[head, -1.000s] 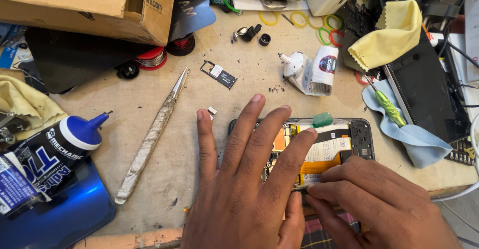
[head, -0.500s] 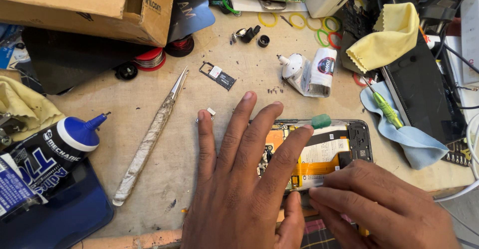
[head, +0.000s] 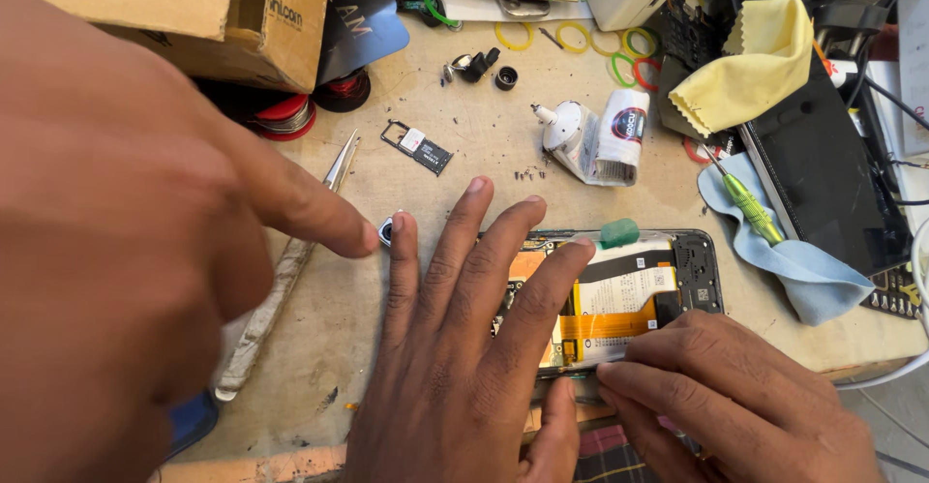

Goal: The person repairs a disassembled smartphone on a cluttered workbench. They use tweezers to work on the phone's internal components and battery area, apply adhesive from a blue bottle, press components into place, wipe the screen with a cloth, and brush the device with a toothbrush.

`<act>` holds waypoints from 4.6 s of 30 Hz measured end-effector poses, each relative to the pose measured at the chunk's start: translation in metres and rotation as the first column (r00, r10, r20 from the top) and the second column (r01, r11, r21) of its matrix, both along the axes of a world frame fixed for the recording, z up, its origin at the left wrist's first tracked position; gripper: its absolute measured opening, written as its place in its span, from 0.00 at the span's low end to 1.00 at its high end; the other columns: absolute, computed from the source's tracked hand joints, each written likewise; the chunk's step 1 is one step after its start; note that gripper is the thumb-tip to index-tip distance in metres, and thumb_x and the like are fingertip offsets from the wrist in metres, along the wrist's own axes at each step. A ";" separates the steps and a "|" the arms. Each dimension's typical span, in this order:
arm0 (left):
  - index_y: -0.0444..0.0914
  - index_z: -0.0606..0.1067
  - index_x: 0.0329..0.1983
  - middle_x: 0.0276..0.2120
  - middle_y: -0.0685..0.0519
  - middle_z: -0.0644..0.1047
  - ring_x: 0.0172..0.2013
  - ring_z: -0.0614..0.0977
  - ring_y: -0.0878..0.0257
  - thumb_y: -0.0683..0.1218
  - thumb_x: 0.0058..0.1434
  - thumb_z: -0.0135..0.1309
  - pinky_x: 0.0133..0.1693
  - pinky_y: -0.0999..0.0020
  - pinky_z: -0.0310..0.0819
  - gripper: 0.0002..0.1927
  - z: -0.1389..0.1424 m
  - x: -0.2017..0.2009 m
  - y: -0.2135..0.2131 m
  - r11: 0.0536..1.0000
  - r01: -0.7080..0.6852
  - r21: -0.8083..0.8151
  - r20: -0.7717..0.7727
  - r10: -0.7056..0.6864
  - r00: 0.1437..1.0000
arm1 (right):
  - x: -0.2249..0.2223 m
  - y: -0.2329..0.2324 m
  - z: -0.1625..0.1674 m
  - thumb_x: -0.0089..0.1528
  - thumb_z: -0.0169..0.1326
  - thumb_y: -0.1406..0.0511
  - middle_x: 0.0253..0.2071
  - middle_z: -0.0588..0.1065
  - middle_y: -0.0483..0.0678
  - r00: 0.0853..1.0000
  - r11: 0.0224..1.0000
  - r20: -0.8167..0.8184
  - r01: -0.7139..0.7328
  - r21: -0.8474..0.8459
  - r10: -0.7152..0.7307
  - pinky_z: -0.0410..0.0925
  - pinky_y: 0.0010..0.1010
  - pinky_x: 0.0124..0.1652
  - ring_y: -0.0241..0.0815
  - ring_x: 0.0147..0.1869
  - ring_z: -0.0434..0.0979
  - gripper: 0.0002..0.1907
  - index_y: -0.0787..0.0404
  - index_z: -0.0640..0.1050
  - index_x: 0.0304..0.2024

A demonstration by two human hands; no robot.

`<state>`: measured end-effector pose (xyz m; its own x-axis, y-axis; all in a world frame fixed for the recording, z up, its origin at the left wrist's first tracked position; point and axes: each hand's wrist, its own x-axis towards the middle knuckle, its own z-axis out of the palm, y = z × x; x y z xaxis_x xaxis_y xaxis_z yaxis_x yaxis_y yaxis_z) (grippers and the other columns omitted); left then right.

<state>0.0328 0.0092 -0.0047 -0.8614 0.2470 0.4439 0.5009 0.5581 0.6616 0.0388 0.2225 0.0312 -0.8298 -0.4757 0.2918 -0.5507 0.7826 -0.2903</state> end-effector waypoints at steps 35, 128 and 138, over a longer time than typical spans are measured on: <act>0.39 0.64 0.71 0.70 0.40 0.62 0.74 0.59 0.40 0.49 0.53 0.60 0.70 0.29 0.42 0.40 -0.002 0.003 0.008 0.999 -0.004 -0.052 -0.025 0.003 1.000 | 0.001 -0.002 -0.003 0.46 0.69 0.66 0.37 0.79 0.47 0.996 1.000 -0.087 0.007 -0.018 -0.009 0.74 0.40 0.52 0.44 0.44 0.83 0.15 0.58 0.83 0.36; 0.41 0.63 0.71 0.69 0.35 0.58 0.74 0.52 0.33 0.47 0.47 0.59 0.70 0.33 0.41 0.44 0.000 0.003 0.007 0.995 -0.090 0.036 0.028 0.089 0.996 | -0.007 0.017 -0.002 0.48 0.66 0.66 0.44 0.77 0.49 0.953 0.955 0.122 -0.287 0.068 0.278 0.73 0.38 0.44 0.42 0.43 0.80 0.26 0.60 0.81 0.51; 0.39 0.62 0.70 0.70 0.36 0.59 0.75 0.53 0.35 0.46 0.47 0.58 0.71 0.32 0.38 0.44 0.001 0.002 0.006 0.992 -0.066 0.110 0.096 0.055 0.994 | -0.001 0.004 0.000 0.47 0.66 0.68 0.39 0.78 0.51 0.985 0.983 0.013 -0.174 -0.052 0.175 0.75 0.36 0.43 0.43 0.41 0.82 0.20 0.63 0.81 0.43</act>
